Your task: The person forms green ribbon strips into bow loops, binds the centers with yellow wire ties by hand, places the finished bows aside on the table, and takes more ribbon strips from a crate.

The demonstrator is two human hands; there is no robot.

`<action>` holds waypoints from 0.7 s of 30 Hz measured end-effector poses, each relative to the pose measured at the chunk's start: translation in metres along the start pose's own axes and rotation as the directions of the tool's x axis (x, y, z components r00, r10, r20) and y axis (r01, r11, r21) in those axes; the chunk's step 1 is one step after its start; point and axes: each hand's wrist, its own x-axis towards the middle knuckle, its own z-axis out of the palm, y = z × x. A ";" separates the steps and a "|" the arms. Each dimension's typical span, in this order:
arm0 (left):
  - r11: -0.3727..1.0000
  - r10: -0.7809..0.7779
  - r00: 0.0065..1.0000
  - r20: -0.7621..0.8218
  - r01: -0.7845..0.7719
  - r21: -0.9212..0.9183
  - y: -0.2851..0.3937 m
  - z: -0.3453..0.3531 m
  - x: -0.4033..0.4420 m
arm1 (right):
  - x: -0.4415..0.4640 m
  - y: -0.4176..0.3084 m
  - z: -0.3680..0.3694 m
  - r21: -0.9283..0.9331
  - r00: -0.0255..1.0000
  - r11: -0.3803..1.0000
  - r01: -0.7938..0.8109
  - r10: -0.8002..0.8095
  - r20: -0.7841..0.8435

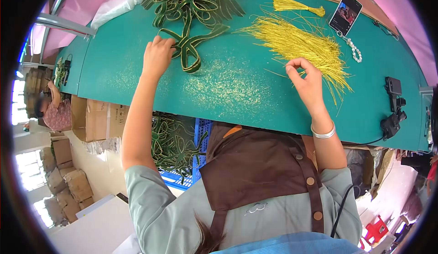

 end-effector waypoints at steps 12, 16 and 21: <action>0.814 -0.446 0.861 -0.244 0.277 -0.510 0.099 -0.094 -0.008 | -0.005 -0.014 -0.057 0.209 0.929 0.970 0.127 -0.042 -0.369; -0.128 -0.359 0.758 0.544 0.538 -0.833 0.176 -0.078 -0.022 | -0.010 -0.034 -0.023 -0.044 0.926 0.962 0.270 -0.272 -0.262; -0.364 -0.101 0.595 0.797 0.724 -0.586 0.220 -0.047 -0.050 | -0.015 -0.024 -0.006 -0.171 0.943 0.943 0.287 -0.309 -0.125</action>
